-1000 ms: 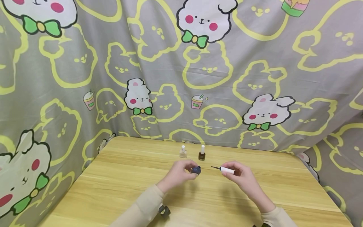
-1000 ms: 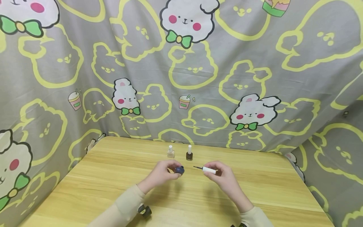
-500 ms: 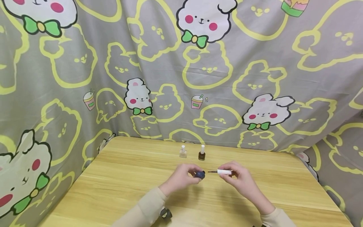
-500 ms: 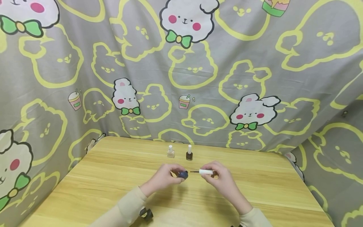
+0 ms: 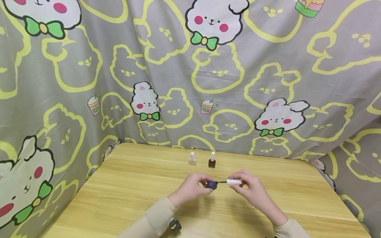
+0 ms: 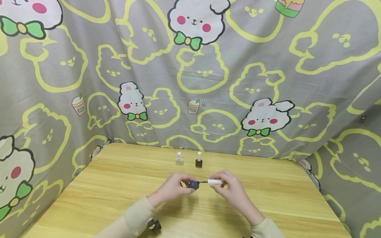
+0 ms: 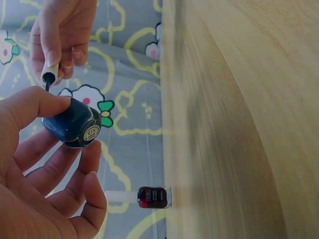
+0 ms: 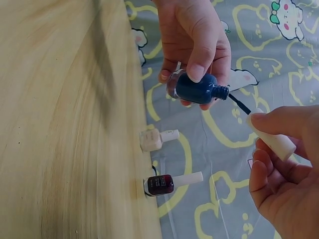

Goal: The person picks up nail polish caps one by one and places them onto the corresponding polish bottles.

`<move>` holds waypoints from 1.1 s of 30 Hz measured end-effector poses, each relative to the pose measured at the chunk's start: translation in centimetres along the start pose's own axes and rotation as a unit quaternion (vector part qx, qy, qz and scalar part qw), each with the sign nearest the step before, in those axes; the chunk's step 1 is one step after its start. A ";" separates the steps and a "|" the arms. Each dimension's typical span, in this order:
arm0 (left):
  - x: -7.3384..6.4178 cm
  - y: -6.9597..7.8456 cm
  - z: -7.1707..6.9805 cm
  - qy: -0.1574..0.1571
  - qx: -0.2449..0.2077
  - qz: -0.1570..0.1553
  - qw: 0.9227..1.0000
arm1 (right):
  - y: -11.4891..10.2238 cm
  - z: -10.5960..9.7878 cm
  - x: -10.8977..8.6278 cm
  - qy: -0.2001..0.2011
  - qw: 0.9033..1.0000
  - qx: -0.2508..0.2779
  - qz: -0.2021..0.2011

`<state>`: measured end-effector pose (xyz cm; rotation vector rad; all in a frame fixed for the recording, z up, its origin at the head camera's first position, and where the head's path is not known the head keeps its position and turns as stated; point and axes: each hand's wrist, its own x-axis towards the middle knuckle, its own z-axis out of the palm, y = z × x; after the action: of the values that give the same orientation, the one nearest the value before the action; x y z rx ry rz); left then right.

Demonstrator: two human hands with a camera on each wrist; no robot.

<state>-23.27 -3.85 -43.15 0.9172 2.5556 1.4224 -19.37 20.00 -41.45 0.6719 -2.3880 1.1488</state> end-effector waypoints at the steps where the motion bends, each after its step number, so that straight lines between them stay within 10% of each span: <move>1: 0.0 0.0 0.0 -0.001 -0.001 0.001 1.000 | 0.0 0.0 0.0 0.000 1.000 -0.002 -0.003; 33: -0.4 0.4 1.1 -0.047 0.011 0.024 0.999 | 0.3 1.4 -0.5 -0.062 0.996 0.012 -0.067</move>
<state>-22.43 -3.05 -43.56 1.0293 2.5029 1.3303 -19.31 19.13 -42.72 0.9228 -2.3909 1.1111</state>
